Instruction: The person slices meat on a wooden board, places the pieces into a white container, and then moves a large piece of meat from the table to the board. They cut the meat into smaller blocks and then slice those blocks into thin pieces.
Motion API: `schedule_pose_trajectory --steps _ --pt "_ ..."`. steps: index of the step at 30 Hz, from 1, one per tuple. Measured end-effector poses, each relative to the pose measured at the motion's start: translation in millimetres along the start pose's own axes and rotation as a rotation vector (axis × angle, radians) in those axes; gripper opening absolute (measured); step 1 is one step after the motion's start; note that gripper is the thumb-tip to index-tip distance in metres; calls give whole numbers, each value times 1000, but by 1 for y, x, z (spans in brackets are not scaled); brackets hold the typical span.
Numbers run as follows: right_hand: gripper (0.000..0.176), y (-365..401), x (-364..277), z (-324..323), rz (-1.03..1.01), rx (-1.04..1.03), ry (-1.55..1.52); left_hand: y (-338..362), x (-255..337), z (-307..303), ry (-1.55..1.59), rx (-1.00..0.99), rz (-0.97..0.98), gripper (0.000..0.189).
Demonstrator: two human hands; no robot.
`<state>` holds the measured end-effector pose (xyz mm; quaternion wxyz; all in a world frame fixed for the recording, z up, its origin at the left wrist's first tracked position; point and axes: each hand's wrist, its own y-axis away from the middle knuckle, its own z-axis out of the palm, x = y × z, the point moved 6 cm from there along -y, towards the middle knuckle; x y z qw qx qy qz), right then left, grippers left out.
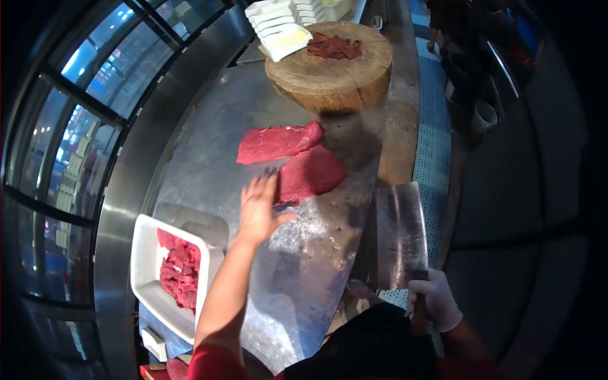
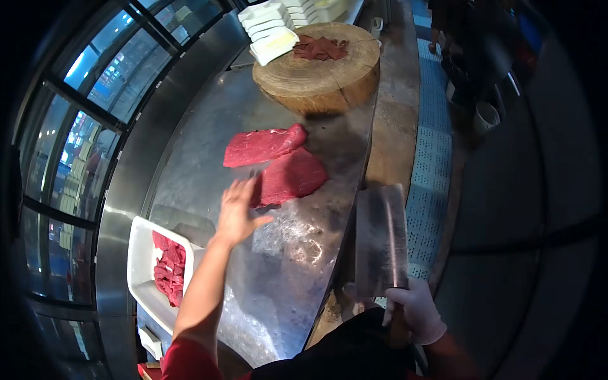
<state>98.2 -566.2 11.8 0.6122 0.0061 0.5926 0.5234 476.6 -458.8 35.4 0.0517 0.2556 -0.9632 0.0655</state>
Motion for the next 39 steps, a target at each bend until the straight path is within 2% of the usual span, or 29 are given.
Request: schedule_pose_trajectory --steps 1,2,4,7,8,9,11,12,14,15,17,18,19,21,22,24,26,27,31,33,35,36,38,39 --pt "6 0 3 -7 49 54 -5 -27 7 21 -104 -73 1 108" --pt "6 1 6 -14 91 107 -59 -47 17 26 -107 -85 6 108" --pt "6 3 5 -21 104 145 -87 -74 22 52 -148 -420 -112 122" --pt "6 5 11 -30 108 189 -137 -85 6 66 -27 -403 -49 125" --pt "6 4 11 -31 107 182 -141 -81 6 66 -44 -312 -8 121" --pt "6 3 11 -30 101 174 -147 -74 7 68 -51 -313 -2 121" --pt "7 2 4 -24 77 176 -160 -54 6 68 -18 -224 -54 114" --pt "8 1 -1 -21 53 182 -163 -34 7 65 41 -172 -13 107" --pt "8 2 -6 -17 39 182 -149 16 -9 74 25 -98 53 104" --pt "9 1 -8 -16 36 175 -129 42 -1 52 88 -159 -22 105" --pt "9 -4 -12 -14 36 140 -99 96 -16 42 66 -137 -64 106" --pt "9 -8 -14 -12 34 110 -74 118 -26 38 31 -215 -155 106" --pt "9 -13 -15 -11 37 101 -67 134 -34 31 30 -213 -166 106" --pt "9 -23 -14 -8 73 81 -79 163 -54 29 57 -364 -287 103" --pt "9 -27 -14 -6 81 76 -73 162 -60 23 59 -367 -297 103" --pt "7 -34 -14 0 87 51 -81 141 -51 0 14 -185 -30 95" --pt "7 -39 -7 0 92 47 -94 84 -41 -14 -76 -118 -28 87" --pt "7 -41 -4 0 90 47 -108 46 -31 -22 98 -51 -8 82" --pt "8 -34 -4 -5 129 118 -73 -104 -18 15 25 -70 59 109" --pt "7 -29 0 -13 101 151 -77 -159 -7 32 -98 -200 45 117" --pt "17 -20 2 -19 122 208 -30 -187 -14 56 -270 -323 59 115" --pt "19 -16 7 -23 86 230 -49 -198 -20 59 -253 -325 55 115" --pt "19 -13 4 -26 81 250 -4 -206 -30 69 -86 -495 103 108" --pt "20 -11 3 -26 68 259 24 -202 -29 71 -87 -499 103 108"
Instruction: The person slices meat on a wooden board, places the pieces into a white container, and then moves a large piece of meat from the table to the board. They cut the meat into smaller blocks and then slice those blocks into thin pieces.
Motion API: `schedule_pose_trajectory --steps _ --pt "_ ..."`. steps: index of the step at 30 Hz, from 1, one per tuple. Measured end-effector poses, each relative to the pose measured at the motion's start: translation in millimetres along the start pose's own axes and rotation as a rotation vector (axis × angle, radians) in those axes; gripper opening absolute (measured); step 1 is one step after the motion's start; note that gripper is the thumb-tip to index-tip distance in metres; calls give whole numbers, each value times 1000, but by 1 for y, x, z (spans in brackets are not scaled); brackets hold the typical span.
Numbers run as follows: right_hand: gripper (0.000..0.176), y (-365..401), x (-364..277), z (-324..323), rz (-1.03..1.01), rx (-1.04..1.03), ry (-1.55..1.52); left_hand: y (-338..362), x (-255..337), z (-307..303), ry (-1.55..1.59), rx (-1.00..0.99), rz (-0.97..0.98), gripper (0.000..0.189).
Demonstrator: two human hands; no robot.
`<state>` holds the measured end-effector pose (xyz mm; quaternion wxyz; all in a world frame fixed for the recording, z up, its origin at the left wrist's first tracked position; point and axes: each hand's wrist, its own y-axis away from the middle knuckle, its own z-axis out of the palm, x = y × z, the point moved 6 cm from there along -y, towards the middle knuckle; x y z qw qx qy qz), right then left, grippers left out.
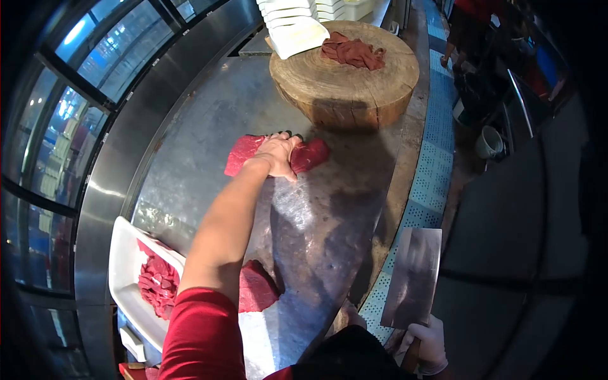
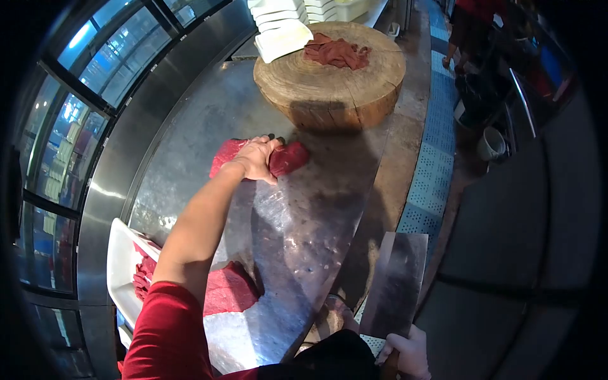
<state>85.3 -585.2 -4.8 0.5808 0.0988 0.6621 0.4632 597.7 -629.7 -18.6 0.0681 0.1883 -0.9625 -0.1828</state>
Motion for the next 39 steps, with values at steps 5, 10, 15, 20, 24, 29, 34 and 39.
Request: schedule_pose_trajectory --steps 5,10,15,20,24,29,34,39 --pt "18 -2 -2 0 7 -4 -86 39 23 14 98 207 2 89" --pt "13 1 -26 5 19 -117 -27 103 17 11 507 335 -28 78" --pt "13 18 -23 26 -104 -231 -53 242 -14 14 2028 478 20 62" --pt "39 40 4 81 -107 -430 -25 435 12 27 2460 953 327 72" --pt "27 74 21 157 -80 -681 206 591 32 116 2557 1479 295 71" --pt "18 69 14 251 -116 -1102 549 696 107 198 2213 2382 -220 70" --pt "16 109 57 316 -91 -1336 759 790 173 255 1644 2718 -69 59" --pt "16 168 101 345 -110 -1487 851 838 230 323 1752 2691 -865 40"
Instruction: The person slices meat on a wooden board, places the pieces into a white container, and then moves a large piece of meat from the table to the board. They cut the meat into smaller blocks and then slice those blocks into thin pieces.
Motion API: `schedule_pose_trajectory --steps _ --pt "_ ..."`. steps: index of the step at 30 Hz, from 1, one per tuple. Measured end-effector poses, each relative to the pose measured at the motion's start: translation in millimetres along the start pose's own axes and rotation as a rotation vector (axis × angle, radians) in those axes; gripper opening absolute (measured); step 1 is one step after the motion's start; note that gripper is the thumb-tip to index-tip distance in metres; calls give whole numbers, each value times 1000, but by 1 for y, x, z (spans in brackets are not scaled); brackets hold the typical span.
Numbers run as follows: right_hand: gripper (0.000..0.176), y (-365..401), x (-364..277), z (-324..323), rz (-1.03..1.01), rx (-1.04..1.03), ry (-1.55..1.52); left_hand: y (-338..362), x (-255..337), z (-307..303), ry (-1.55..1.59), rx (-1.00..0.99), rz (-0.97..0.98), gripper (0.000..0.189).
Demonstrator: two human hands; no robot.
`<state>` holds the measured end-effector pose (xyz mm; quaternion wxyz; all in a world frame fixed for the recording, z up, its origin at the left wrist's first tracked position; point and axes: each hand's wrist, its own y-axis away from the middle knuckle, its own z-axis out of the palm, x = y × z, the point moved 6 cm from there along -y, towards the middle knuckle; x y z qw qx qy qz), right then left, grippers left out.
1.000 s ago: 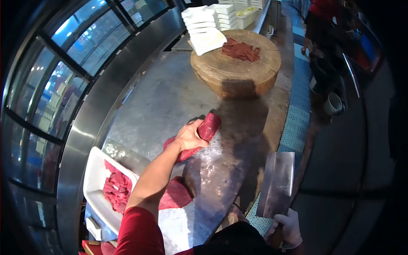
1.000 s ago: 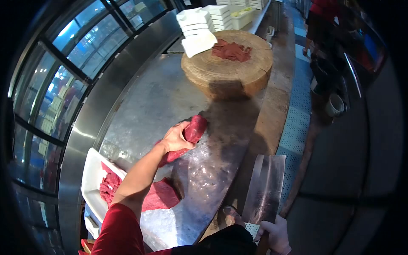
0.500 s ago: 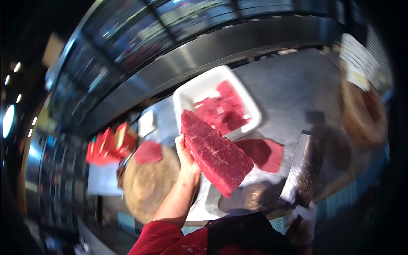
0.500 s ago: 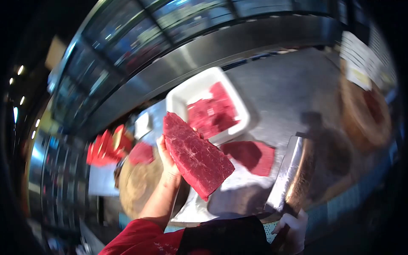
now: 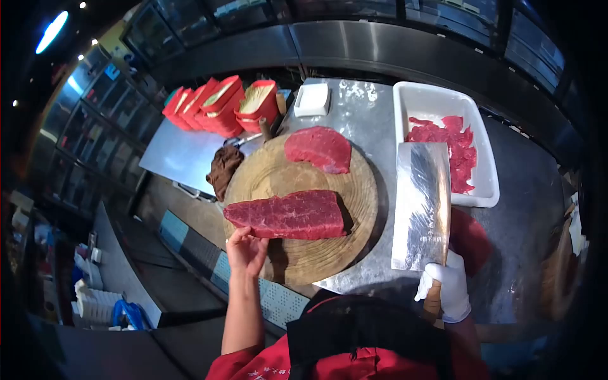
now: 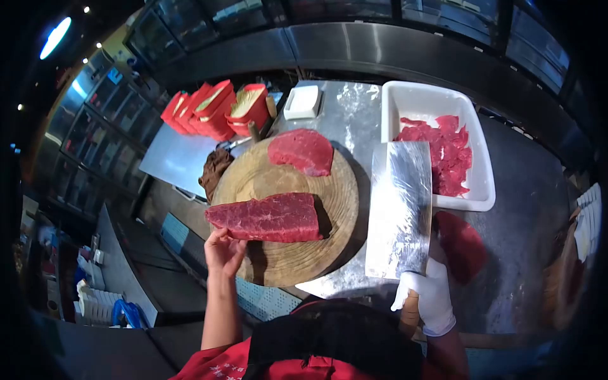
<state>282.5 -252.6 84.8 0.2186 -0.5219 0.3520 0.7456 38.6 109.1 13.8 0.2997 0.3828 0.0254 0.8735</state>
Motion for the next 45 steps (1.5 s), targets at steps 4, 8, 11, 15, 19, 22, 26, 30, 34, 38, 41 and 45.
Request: schedule_pose_trajectory --steps 4,8,11,15,19,22,26,30,34,38,41,45 --pt "19 -7 -5 33 -1 41 108 9 87 -21 -915 497 665 66" --pt "25 -4 3 50 59 127 53 -58 99 76 -1286 -78 664 66" --pt "24 2 6 59 100 244 45 -124 41 150 -1634 -719 812 88" --pt "21 19 -1 71 77 413 5 -166 -45 196 -1949 -1184 697 110" --pt "18 45 5 62 66 543 86 -193 -75 216 -2051 -1423 543 117" --pt "22 62 14 57 -8 617 57 -201 -80 223 -2002 -1542 608 110" --pt "17 86 28 42 16 728 -122 -193 -78 226 -2071 -1592 668 103" --pt "16 101 29 28 4 721 -165 -187 -84 221 -2213 -1502 722 100" --pt "16 116 33 21 -47 705 -101 -184 -65 225 -1994 -1254 939 66" --pt "11 134 46 4 -80 791 -268 -198 -44 254 -1751 -842 839 42" --pt "11 152 52 -17 -121 885 -291 -148 -33 279 -1232 -851 321 35" --pt "16 183 56 -48 -249 896 -96 -18 -74 322 -1220 -1296 -17 34"
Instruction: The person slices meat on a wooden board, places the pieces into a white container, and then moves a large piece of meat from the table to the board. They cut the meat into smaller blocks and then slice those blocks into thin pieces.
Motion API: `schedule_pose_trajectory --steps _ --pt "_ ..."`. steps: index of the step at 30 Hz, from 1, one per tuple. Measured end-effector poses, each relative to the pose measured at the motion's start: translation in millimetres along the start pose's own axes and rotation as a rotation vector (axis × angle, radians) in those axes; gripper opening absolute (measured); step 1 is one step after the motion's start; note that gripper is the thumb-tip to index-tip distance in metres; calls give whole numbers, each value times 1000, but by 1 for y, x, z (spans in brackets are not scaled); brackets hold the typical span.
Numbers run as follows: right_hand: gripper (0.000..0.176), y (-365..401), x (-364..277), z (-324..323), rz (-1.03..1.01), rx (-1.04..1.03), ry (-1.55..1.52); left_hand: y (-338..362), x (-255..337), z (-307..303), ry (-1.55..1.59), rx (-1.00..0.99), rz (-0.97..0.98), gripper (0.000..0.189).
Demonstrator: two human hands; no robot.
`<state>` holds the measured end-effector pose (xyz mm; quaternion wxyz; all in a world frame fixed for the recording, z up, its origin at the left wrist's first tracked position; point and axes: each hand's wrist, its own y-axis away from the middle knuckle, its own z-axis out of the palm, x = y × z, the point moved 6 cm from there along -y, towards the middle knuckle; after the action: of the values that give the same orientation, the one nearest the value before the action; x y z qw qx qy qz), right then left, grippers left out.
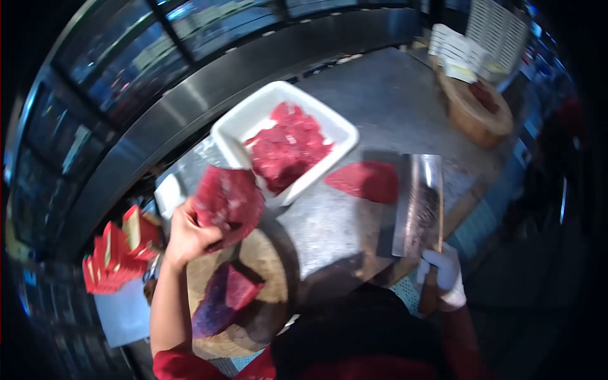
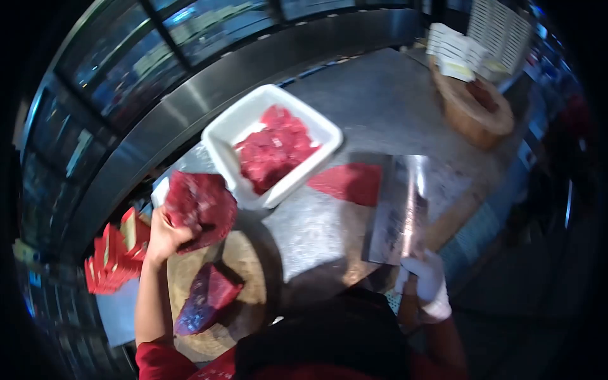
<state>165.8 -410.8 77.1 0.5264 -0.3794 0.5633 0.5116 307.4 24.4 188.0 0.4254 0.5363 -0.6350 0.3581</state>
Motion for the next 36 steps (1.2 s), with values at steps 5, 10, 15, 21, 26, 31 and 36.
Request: schedule_pose_trajectory --steps 5,10,15,21,26,31,36 --pt "14 1 -4 -42 133 143 -210 -28 -2 186 -749 -334 572 35" --pt "16 9 -6 -85 34 188 -45 -42 -81 297 -1115 -517 673 55" --pt "16 -4 5 -98 77 218 -222 -79 -101 338 -1013 -303 612 61" --pt "13 -43 -2 -59 167 60 -217 -38 -89 313 -634 -270 496 54" --pt "15 -65 -10 1 212 -204 -119 52 -32 187 -663 194 494 28" --pt "12 -76 -15 64 179 -486 61 174 -74 46 -941 645 -59 58" --pt "15 -78 -15 138 141 -841 210 221 -113 9 -1146 367 -353 110"
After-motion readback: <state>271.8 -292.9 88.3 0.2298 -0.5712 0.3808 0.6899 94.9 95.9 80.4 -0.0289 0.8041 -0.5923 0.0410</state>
